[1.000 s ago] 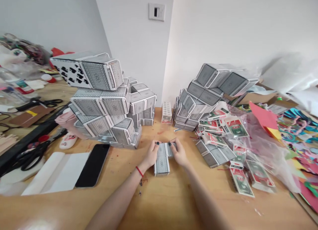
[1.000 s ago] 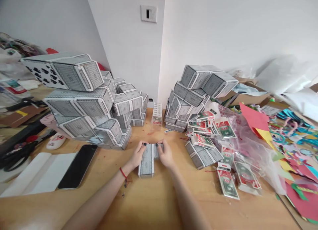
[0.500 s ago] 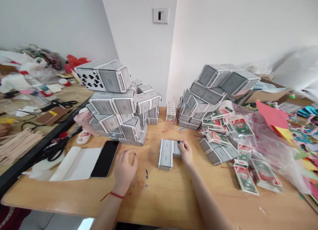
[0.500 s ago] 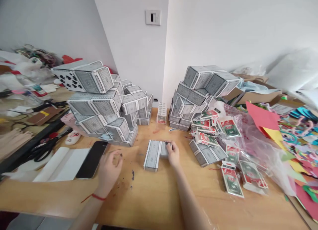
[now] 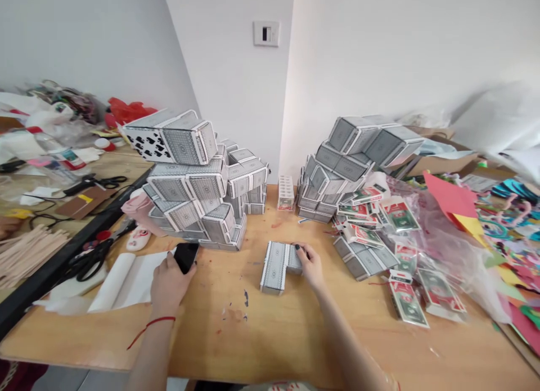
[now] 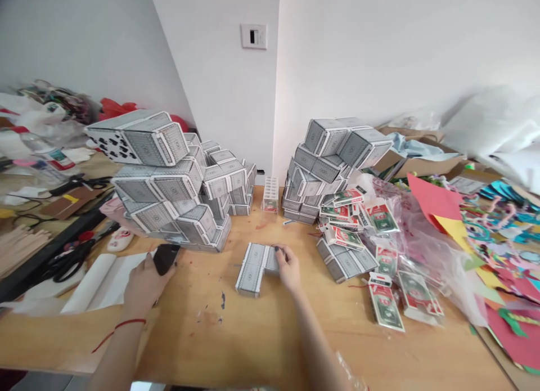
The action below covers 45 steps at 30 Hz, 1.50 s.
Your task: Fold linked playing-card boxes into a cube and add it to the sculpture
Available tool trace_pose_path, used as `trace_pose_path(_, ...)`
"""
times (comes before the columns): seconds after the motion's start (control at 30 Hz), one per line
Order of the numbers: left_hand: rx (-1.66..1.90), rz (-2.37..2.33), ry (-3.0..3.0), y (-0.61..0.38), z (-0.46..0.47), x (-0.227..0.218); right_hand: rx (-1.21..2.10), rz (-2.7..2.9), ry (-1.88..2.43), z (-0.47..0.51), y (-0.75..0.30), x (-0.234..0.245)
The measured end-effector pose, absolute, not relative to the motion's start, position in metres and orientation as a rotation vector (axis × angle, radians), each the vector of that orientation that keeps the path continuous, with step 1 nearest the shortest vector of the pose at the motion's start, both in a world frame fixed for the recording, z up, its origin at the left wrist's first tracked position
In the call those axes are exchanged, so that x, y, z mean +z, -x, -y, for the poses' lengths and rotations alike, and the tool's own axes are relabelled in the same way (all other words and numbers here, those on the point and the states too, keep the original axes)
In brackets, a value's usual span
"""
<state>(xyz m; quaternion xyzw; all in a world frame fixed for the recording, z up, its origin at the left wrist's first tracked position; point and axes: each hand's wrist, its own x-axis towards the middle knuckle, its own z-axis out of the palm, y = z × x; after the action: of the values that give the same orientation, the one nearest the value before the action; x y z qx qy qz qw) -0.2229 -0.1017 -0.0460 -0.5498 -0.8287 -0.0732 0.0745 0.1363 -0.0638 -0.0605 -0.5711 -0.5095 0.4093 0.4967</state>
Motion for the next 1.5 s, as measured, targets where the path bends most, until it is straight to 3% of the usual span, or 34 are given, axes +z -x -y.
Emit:
trace_pose_path(0.53, -0.309, 2.598, 1.620, 0.219, 0.104, -0.039, 0.929, 1.270, 1.406, 0.066, -0.132, -0.059)
trace_pose_path(0.73, -0.797, 2.377, 1.605, 0.178, 0.118, -0.026, 0.903, 1.375, 1.403, 0.064, -0.128, -0.062)
trace_pose_path(0.87, -1.452, 2.309, 2.180, 0.128, 0.117, -0.026, 0.980, 1.250, 1.379, 0.071, -0.124, -0.065)
trace_pose_path(1.03, -2.022, 2.400, 2.870, 0.072, 0.082, -0.038, 1.094, 1.263, 1.297, 0.076, -0.117, -0.061)
trace_pose_path(1.23, -2.096, 2.640, 2.735, 0.043, 0.058, -0.052, 1.059, 1.249, 1.301, 0.073, -0.115, -0.061)
trace_pose_path(1.5, -2.051, 2.609, 2.363, 0.044, 0.071, -0.050, 1.015, 1.249, 1.334, 0.071, -0.118, -0.063)
